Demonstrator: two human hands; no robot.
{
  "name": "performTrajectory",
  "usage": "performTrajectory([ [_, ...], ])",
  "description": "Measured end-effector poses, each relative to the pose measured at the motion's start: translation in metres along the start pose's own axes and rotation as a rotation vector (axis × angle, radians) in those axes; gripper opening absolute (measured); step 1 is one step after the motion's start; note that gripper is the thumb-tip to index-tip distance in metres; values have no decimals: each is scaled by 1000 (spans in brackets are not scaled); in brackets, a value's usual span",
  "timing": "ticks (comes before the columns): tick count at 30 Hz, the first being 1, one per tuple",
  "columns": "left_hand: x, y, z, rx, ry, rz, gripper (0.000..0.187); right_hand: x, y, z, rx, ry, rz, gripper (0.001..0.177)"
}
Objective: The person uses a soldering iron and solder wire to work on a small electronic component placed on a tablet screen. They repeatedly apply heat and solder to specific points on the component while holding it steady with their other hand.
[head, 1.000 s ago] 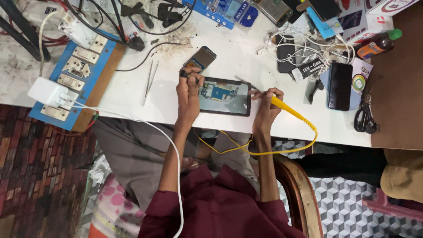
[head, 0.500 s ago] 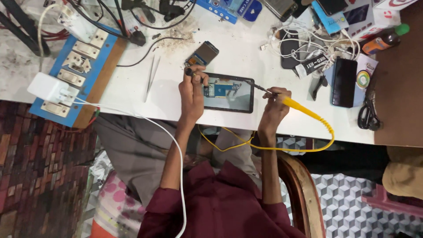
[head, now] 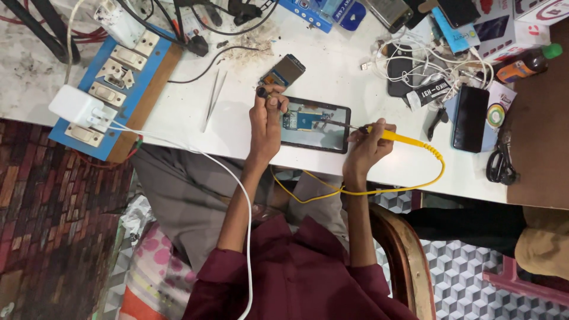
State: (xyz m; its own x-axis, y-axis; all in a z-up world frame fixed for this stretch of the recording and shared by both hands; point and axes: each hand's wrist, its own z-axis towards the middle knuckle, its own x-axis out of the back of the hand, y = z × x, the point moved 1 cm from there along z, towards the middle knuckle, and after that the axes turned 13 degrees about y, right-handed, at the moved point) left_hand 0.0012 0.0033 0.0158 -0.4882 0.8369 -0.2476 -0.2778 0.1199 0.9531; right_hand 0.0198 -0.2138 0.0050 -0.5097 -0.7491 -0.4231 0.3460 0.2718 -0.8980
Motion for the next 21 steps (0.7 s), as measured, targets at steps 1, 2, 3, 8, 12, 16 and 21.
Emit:
performTrajectory([
  [1, 0, 0, 0, -24, 2, -13, 43, 1, 1, 0, -4, 27, -10, 31],
  [2, 0, -1, 0, -48, 2, -27, 42, 3, 2, 0, -6, 55, -19, 32],
  [3, -1, -2, 1, -71, 2, -42, 42, 4, 3, 1, -8, 84, -29, 33],
  [8, 0, -8, 0, -78, -13, -88, 38, 5, 3, 1, 1, 71, -70, 32],
  [12, 0, -8, 0, -45, -19, -88, 37, 0, 1, -1, 28, 54, -97, 31],
  [16, 0, -8, 1, -25, -17, -129, 34, 0, -1, -2, 38, 37, -102, 31],
  [21, 0, -9, 1, 12, -16, -158, 32, 2, 1, 0, 19, 78, -83, 29],
])
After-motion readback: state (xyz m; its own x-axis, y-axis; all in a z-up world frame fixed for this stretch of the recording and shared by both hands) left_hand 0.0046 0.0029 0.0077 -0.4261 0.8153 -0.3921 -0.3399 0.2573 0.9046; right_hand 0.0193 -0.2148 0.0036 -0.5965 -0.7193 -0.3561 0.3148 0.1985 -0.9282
